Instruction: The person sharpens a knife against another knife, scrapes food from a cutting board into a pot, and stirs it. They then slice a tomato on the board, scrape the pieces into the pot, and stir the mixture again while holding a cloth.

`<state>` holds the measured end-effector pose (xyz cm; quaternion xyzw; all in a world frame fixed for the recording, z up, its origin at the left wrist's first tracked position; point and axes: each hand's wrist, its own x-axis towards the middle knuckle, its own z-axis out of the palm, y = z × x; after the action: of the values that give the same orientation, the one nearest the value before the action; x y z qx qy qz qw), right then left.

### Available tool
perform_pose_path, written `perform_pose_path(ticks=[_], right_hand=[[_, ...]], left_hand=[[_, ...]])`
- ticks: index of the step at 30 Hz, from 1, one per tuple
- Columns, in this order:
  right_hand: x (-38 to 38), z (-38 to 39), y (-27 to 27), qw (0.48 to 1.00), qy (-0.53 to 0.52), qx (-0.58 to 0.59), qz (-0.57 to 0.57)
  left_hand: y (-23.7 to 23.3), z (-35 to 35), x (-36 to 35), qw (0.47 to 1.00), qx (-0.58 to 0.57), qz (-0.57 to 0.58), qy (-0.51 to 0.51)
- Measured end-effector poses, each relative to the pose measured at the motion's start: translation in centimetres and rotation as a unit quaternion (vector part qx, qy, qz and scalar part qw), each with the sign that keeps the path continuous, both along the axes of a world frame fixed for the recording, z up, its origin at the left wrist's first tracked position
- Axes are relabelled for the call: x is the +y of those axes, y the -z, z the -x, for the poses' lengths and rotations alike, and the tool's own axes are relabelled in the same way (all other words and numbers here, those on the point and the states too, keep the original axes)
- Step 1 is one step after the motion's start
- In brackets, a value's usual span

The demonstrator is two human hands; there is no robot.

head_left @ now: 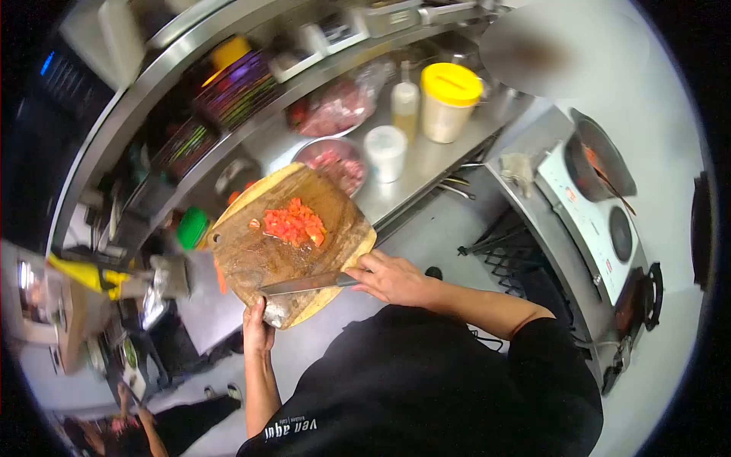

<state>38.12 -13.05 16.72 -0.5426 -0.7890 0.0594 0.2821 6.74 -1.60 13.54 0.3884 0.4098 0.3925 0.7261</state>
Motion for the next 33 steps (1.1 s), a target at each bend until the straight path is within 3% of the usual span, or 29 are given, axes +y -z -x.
perform_pose_path(ticks=[4, 5, 6, 8, 9, 10, 15, 18, 25, 27, 29, 30, 33], right_hand=[[-6.3, -13.6, -5.4, 0.991, 0.128, -0.032, -0.035], [-5.2, -11.1, -7.0, 0.99, 0.139, -0.014, -0.005], [-6.9, -18.0, -8.7, 0.985, 0.169, -0.03, -0.005], [-9.1, -21.2, -10.2, 0.969, 0.234, -0.071, -0.01], [-10.2, -22.8, -10.6, 0.955, 0.278, -0.105, -0.012], [-11.3, -24.4, -10.9, 0.945, 0.308, -0.107, -0.036], [-16.5, -32.1, -12.2, 0.88, 0.45, -0.141, -0.061], [-19.2, -37.3, -11.4, 0.83, 0.537, -0.135, -0.068], [-24.9, -48.2, -6.2, 0.707, 0.698, -0.103, -0.049], [-26.6, -49.7, -5.8, 0.683, 0.722, -0.1, -0.045], [-27.5, -51.0, -5.9, 0.631, 0.775, -0.011, 0.045], [-27.4, -50.9, -6.5, 0.615, 0.787, 0.036, 0.03], [-25.3, -49.8, -7.5, 0.652, 0.758, -0.006, -0.015]], left_hand=[[-4.3, -18.3, -0.4, 0.994, -0.055, -0.03, 0.084], [-6.0, -15.7, 0.8, 0.996, -0.025, 0.007, 0.087], [-6.6, -23.9, 0.7, 0.991, -0.035, 0.015, 0.125], [-7.3, -30.5, 1.1, 0.986, -0.057, 0.004, 0.154], [-7.8, -34.3, 0.9, 0.983, -0.072, -0.008, 0.167], [-6.9, -37.3, 1.8, 0.964, -0.097, 0.014, 0.248], [-10.6, -53.6, -2.9, 0.927, -0.144, 0.013, 0.347], [-11.3, -61.3, -5.6, 0.909, -0.101, 0.005, 0.404], [-11.6, -68.7, -9.4, 0.88, -0.085, -0.023, 0.466], [-11.8, -69.6, -9.9, 0.898, -0.083, -0.004, 0.433], [-12.0, -70.3, -9.2, 0.89, -0.059, -0.031, 0.452], [-11.9, -70.5, -8.7, 0.882, -0.029, -0.056, 0.467], [-11.8, -72.0, -8.1, 0.883, -0.016, -0.052, 0.467]])
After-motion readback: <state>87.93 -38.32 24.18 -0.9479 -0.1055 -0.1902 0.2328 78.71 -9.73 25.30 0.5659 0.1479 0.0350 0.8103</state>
